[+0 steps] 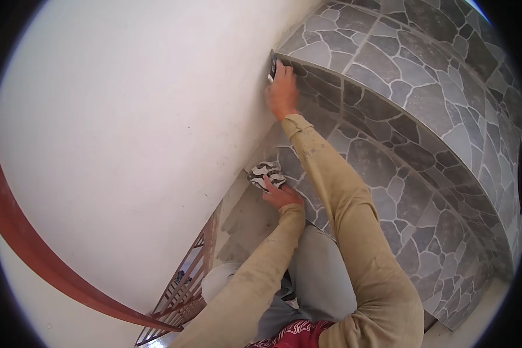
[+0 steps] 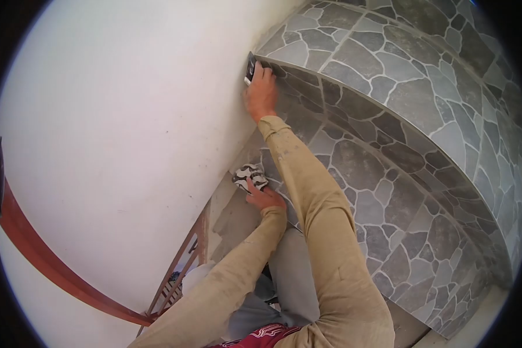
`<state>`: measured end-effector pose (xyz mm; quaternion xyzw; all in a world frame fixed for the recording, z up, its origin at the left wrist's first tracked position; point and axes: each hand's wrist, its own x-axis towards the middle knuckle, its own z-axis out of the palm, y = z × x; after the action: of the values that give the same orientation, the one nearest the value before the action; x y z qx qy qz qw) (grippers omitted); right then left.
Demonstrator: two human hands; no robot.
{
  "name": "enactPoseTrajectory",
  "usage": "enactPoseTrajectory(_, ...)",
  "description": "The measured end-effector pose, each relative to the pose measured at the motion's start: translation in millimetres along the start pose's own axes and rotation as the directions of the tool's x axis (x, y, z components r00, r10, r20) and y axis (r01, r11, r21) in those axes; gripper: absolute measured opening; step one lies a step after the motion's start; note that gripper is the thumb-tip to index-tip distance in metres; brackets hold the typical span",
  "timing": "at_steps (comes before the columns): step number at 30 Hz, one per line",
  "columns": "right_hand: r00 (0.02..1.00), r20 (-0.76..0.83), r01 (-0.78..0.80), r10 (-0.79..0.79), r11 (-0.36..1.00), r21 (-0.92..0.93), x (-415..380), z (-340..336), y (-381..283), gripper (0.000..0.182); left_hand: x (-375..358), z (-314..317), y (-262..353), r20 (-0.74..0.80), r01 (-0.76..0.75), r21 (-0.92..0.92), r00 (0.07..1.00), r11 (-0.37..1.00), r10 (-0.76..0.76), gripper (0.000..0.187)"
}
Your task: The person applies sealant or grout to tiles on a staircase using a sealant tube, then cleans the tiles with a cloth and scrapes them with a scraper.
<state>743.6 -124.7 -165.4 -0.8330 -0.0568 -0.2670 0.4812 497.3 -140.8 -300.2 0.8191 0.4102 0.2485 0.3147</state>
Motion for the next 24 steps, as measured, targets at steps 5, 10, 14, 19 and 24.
enactPoseTrajectory(5,0.99,0.137,-0.018,0.017,1.0,0.006,-9,-16,-1,0.048,0,-6,8,0.036,0.029,0.015,0.999,0.999,-0.03,0.074)
enactPoseTrajectory(10,0.988,0.039,-0.155,0.152,0.985,0.076,2,-55,16,0.024,22,-22,-7,0.327,-0.027,0.207,0.944,0.978,-0.043,0.076)
enactPoseTrajectory(14,0.981,0.041,-0.19,0.191,0.981,-0.032,11,-48,11,0.022,58,-47,-2,0.488,-0.211,0.434,0.872,0.876,-0.031,0.072)
enactPoseTrajectory(19,0.98,-0.131,-0.149,0.151,0.989,0.026,-10,-67,26,0.022,75,-107,62,0.947,-0.869,0.017,0.172,0.494,0.271,0.042)
enactPoseTrajectory(24,0.998,-0.059,0.008,-0.007,1.0,0.022,-9,-101,59,0.024,-9,-116,111,0.793,-0.782,-0.603,-0.61,0.157,0.009,0.03)
